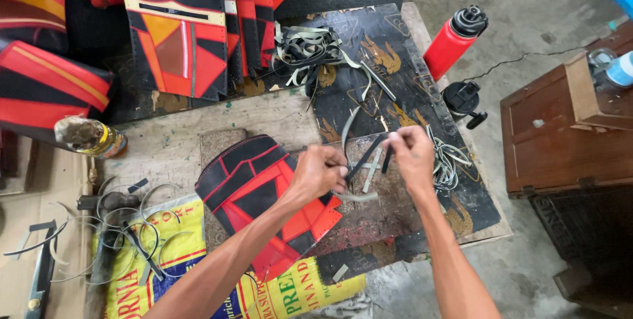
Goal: The person folds and presses the edges of a red and black leather pouch, pinches the seams closed, trims excess material with scissors, and places the finished pouch with a stack of similar completed pouches on the work table.
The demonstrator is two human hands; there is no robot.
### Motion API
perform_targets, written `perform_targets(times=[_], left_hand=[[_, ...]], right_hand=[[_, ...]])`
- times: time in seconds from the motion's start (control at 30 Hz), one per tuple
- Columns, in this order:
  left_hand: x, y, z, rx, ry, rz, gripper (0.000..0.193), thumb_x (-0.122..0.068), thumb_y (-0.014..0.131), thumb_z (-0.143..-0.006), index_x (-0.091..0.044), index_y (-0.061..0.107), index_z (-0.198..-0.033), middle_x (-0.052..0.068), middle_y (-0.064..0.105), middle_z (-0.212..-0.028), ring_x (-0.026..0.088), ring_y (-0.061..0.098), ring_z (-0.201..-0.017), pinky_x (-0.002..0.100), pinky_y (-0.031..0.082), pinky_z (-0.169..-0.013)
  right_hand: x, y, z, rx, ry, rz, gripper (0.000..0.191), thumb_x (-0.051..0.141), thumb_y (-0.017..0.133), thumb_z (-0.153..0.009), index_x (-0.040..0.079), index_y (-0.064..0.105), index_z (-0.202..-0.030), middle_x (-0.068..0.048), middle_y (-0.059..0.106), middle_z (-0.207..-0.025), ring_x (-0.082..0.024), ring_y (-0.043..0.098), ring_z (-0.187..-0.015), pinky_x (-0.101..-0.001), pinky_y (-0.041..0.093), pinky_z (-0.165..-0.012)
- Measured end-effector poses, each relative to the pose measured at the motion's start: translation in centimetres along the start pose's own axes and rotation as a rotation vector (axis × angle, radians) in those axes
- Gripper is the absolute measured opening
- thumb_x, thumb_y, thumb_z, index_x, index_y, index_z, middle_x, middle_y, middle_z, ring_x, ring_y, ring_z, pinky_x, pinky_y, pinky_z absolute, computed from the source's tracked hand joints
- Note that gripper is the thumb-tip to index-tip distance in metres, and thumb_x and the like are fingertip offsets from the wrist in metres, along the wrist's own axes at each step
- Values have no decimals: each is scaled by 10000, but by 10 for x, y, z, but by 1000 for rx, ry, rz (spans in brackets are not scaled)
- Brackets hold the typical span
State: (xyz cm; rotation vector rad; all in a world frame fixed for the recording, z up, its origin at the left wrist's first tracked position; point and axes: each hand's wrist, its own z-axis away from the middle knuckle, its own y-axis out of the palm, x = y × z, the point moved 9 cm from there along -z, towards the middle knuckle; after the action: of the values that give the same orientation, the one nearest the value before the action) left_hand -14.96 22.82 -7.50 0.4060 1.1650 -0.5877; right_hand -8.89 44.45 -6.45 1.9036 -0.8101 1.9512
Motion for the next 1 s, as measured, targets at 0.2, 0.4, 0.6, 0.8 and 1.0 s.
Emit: perform_targets(times=[0.2,0.4,0.6,0.8,1.0], left_hand=[[15,37,17,49,-69,17,117,-39,747,-864,63,732,-918,146,747,-769,209,743,-657,337,625,-564],[-29,3,29,-375,401,-483,106,-97,724,-851,-30,781,-911,191,749,-856,322,727,-803,430,552,-729],[-11,22,11,-279,306,-251,145,-119,675,-855,-44,758,-948,161,757,-834,272,764,-776,404,579,-720],[-41,9,35,-301,393,-368,161,-132,673,-869,-39,766,-961,166,734,-797,261,717,-718,403,545,-673],[-63,15,117,17,441,-206,160,-94,614,-858,4,737,-888,94,712,-766,173,708,-726,388,575,-658]], right_hand=[[3,-6,19,32,32,-82,70,120,617,-1001,60,582,-995,-38,698,-823,-70,610,-689,-222,475,-585],[7,5,37,59,-86,192,120,141,626,-983,28,586,-995,-43,704,-843,-88,648,-775,-245,528,-693],[-16,9,25,126,113,-173,127,162,593,-960,46,559,-997,-21,705,-932,-88,716,-801,-258,599,-703],[0,-25,28,-61,-9,119,133,95,708,-1021,-29,660,-1029,-101,634,-865,-139,547,-734,-298,455,-633],[39,-35,41,-65,-16,-318,202,-5,705,-909,10,603,-1082,-33,687,-897,-125,656,-765,-265,529,-703]])
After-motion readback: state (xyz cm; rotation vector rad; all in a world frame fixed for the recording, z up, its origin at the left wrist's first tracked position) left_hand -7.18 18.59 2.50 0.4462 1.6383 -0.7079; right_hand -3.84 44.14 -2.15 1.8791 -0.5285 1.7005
